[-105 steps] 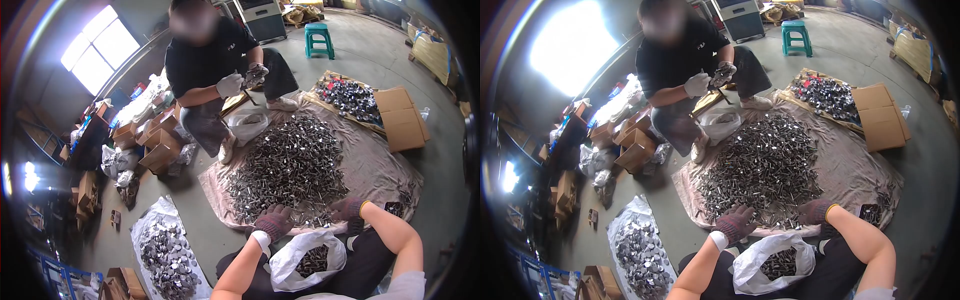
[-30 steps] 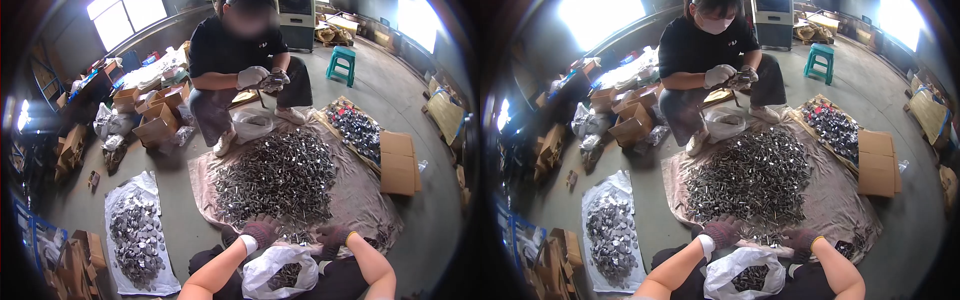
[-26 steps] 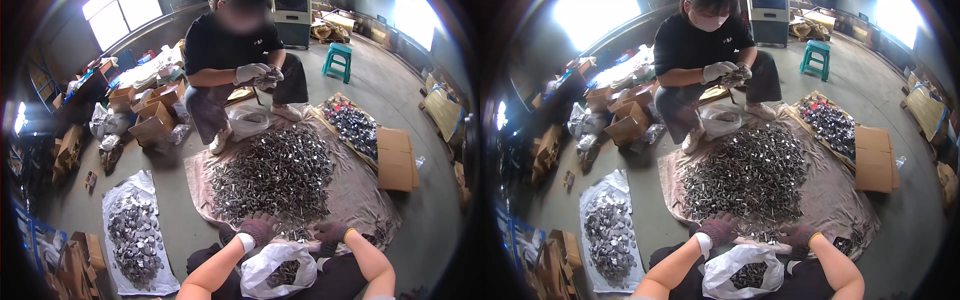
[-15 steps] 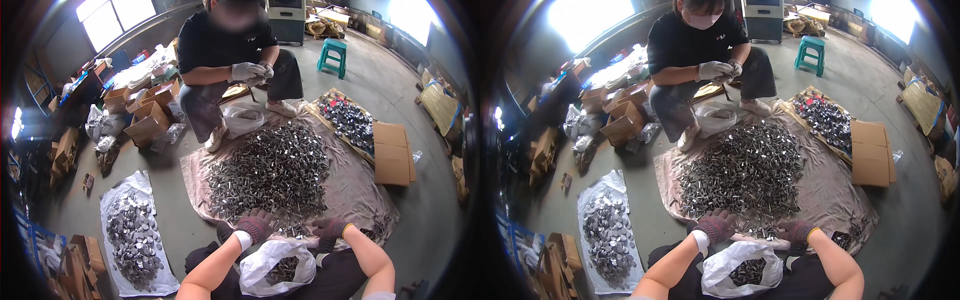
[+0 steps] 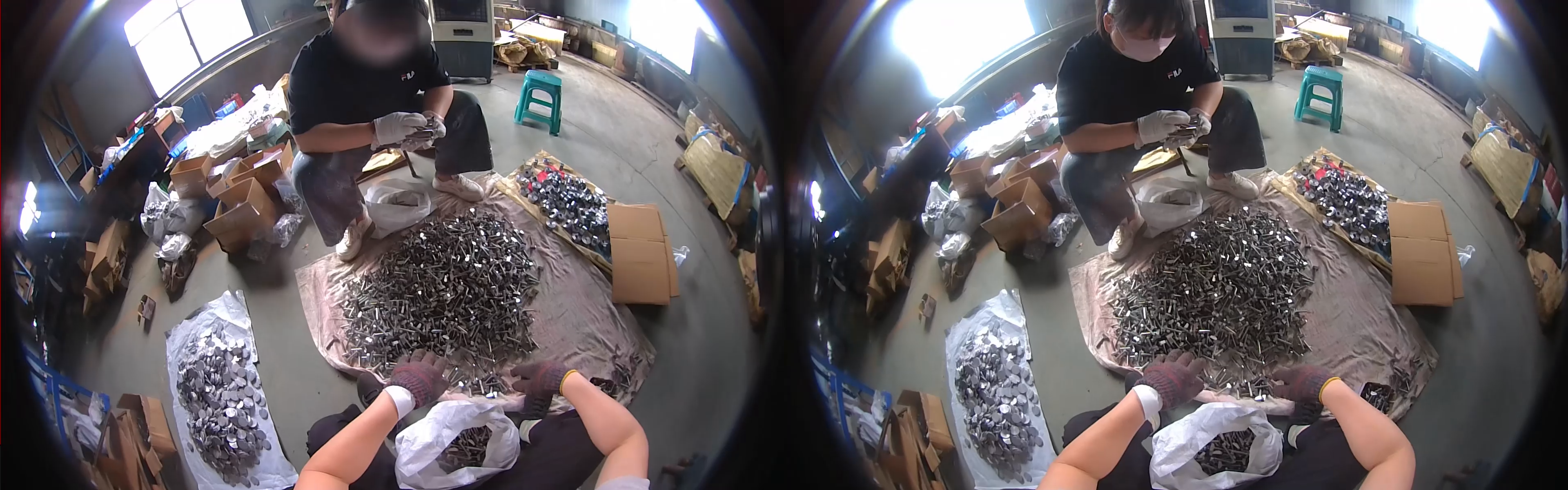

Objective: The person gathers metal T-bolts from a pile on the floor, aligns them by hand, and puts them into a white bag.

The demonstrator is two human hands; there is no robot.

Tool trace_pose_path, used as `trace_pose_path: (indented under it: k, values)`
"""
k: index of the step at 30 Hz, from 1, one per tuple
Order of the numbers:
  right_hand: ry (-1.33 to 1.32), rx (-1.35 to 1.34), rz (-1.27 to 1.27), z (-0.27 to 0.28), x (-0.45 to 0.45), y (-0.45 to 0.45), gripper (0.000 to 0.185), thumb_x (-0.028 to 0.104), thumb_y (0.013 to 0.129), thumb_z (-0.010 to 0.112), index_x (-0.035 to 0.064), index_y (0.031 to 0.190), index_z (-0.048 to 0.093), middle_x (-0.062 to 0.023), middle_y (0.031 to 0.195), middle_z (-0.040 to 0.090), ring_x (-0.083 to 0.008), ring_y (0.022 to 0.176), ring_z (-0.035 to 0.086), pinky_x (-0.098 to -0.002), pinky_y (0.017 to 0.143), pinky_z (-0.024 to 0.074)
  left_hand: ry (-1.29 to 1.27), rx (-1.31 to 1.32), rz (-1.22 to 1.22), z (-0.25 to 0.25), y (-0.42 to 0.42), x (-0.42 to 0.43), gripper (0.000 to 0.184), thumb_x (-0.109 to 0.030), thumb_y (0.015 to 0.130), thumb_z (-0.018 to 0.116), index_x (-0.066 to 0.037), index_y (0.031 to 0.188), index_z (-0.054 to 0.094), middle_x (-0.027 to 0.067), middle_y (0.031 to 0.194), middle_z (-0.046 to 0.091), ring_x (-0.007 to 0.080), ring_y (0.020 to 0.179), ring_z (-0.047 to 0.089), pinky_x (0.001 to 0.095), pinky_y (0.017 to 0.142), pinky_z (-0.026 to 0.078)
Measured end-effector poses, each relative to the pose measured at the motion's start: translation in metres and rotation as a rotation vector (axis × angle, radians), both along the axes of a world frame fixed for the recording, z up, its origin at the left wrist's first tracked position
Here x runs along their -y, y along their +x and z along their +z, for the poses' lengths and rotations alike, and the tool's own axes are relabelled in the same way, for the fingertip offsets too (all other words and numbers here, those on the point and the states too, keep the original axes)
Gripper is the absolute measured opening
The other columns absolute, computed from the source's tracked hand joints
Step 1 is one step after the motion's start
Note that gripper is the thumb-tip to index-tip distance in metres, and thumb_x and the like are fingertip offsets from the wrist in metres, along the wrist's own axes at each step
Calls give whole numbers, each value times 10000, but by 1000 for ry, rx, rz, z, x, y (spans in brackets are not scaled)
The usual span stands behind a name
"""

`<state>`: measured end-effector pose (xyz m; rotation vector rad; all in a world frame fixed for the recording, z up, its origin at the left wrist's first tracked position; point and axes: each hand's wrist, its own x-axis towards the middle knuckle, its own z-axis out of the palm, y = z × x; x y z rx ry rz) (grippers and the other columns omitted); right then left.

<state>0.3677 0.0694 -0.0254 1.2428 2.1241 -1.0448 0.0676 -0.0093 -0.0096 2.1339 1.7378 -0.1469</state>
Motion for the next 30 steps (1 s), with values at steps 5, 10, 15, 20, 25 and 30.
trace_pose_path:
  k: [5, 10, 15, 20, 25, 30]
  values:
    - [225, -104, 631, -34, -4, 26, 438, 234, 873, 579, 260, 1310, 568, -118, 1514, 404, -354, 1254, 552, -377, 1014, 490, 18, 10, -13, -2, -3, 2, 490, -363, 870, 545, -200, 1331, 515, 118, 1270, 554, 341, 1245, 493, 512, 1014, 414]
    - [537, -417, 721, -87, -3, 49, 356, 264, 818, 630, 172, 1161, 639, -23, 1248, 627, -332, 1219, 570, -394, 970, 527, -97, 87, -19, -23, -21, -7, 555, -480, 858, 598, -183, 1323, 540, 136, 1330, 544, 369, 1279, 473, 517, 1040, 408]
    - [75, 34, -77, -21, 15, 36, 419, 317, 888, 567, 111, 1251, 610, -175, 1269, 626, -349, 1125, 621, -405, 981, 485, -58, 64, 33, -14, -34, 10, 517, -380, 879, 588, -118, 1323, 538, 160, 1367, 529, 409, 1288, 469, 492, 1080, 389]
    - [35, 213, -35, -40, 14, 41, 511, 320, 908, 513, 116, 1376, 531, -176, 1290, 622, -358, 1204, 579, -433, 1023, 447, -119, -17, 74, -18, -53, 12, 552, -327, 868, 590, -95, 1364, 519, 174, 1376, 530, 374, 1272, 501, 437, 1056, 425]
    - [107, 147, 15, -166, 6, 39, 426, 319, 882, 517, 95, 1227, 627, -189, 1172, 668, -374, 1084, 637, -458, 922, 496, -164, 29, 126, -23, -52, 4, 549, -344, 864, 582, -98, 1352, 524, 162, 1362, 538, 388, 1292, 466, 476, 1086, 386]
    - [169, 173, -319, -243, 14, -34, 548, 333, 858, 590, 163, 1373, 509, -237, 1268, 608, -371, 1118, 630, -492, 896, 512, -127, 30, 128, -17, -40, 1, 526, -324, 859, 604, -98, 1328, 533, 146, 1330, 560, 358, 1265, 496, 490, 1052, 410]
